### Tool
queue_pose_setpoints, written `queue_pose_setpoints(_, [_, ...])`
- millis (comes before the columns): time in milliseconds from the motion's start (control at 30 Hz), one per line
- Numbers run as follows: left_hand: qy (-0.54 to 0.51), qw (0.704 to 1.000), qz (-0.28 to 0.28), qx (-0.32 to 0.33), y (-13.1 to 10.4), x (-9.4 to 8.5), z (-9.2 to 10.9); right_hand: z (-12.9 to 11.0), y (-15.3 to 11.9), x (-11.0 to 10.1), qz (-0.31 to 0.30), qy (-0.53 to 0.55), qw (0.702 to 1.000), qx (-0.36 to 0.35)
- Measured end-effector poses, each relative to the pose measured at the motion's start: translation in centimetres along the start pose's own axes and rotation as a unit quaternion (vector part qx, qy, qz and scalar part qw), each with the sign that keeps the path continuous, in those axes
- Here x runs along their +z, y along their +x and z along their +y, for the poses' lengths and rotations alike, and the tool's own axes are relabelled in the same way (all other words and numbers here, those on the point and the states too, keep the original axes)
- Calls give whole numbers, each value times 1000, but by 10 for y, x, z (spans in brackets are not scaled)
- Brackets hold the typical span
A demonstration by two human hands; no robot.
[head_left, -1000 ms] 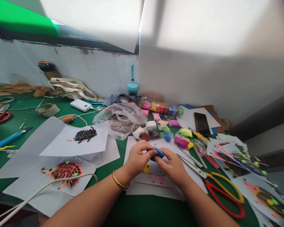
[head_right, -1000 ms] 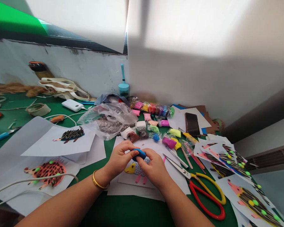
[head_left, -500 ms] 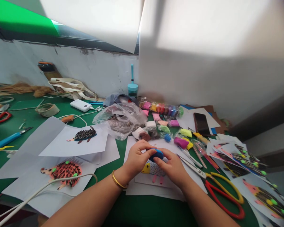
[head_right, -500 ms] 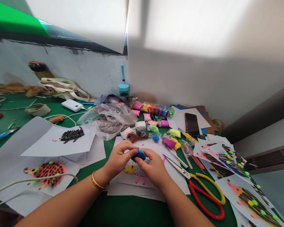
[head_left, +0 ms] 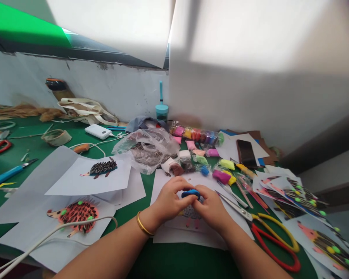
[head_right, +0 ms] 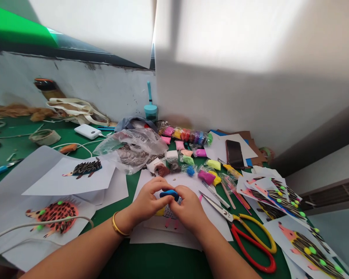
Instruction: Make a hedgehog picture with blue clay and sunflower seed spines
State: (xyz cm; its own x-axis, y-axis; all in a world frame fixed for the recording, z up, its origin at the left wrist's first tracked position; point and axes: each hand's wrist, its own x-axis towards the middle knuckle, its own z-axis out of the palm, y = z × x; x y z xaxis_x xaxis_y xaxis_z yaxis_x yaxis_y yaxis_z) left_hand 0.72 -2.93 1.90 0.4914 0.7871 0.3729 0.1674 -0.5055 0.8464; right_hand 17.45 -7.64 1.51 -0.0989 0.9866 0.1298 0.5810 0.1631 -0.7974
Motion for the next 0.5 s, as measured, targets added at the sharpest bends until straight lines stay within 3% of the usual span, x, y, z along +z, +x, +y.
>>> queue_pose_setpoints(167, [-53, 996, 57, -46, 3, 0, -8, -1, 0, 1, 7, 69, 998, -3])
queue_pose_setpoints(300, [-104, 992, 42, -64, 3, -3, -6, 2, 1, 0, 2, 152, 988, 11])
queue_pose_setpoints(400, [-98, 993, 33, -57, 1, -2, -5, 2, 1, -1, 23, 148, 988, 27])
queue_pose_setpoints(500, [-74, 993, 60, -67, 0, 0, -8, 1, 0, -2, 34, 104, 994, 27])
